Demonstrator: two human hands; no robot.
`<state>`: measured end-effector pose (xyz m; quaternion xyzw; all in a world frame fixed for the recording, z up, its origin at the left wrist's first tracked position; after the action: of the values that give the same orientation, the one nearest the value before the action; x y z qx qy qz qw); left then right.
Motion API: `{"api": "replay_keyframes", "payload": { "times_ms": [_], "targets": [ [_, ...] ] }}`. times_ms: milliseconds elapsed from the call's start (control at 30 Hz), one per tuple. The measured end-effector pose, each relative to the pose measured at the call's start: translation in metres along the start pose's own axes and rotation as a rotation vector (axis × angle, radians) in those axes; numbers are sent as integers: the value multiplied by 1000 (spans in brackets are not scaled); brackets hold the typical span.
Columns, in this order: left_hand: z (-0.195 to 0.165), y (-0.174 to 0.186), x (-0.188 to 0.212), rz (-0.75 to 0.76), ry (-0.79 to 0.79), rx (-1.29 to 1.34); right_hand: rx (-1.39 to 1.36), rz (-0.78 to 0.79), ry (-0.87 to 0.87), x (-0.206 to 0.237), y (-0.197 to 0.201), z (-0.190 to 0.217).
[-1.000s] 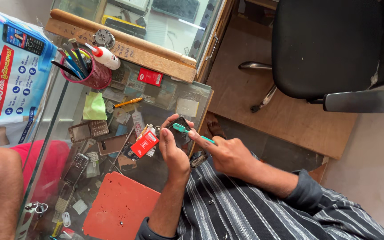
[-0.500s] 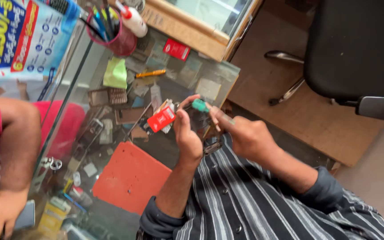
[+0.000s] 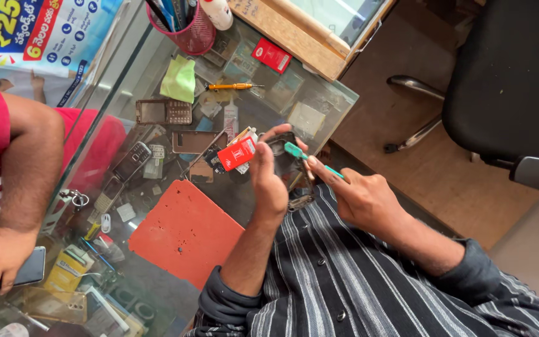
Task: The person tests a small mobile phone connected to a charging cable, then pries open its back cover with a spudger, cleans the internal components with a brush, and presses the housing back together while handling the battery and keypad.
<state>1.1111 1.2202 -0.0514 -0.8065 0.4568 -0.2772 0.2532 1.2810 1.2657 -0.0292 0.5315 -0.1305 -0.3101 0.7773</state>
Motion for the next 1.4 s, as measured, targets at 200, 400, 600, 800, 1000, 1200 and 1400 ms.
{"api": "replay_keyframes", "payload": {
  "times_ms": [200,400,600,800,1000,1200,1400],
  "targets": [
    [6,1,-4,-31,-48,22,-105,-29,21,-8,-7,5],
    [1,-3,-12,1,-85,-10,-121,41,100,-15,0,-7],
    [-4,1,-11,54,-125,-147,-123,24,74,-21,3,-3],
    [0,8,-6,56,-200,-190,-200,62,125,-24,-2,0],
    [-4,17,-6,-6,-178,1,-384,145,137,-26,-2,2],
    [-2,21,-9,-121,-231,189,-513,99,106,-38,2,7],
    [0,23,-16,-66,-275,438,-476,284,190,-36,3,21]
  ]
}}
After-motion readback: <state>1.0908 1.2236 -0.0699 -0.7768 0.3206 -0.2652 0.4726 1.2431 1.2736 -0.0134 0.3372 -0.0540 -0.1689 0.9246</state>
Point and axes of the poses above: each hand's wrist, its own x-axis away from the middle knuckle, its own y-axis out of the back of the hand, z = x × y, the point moved 3 cm from there along -x, towards the middle knuckle, and after that the axes turned 9 degrees about x, right-handed, at the moved point
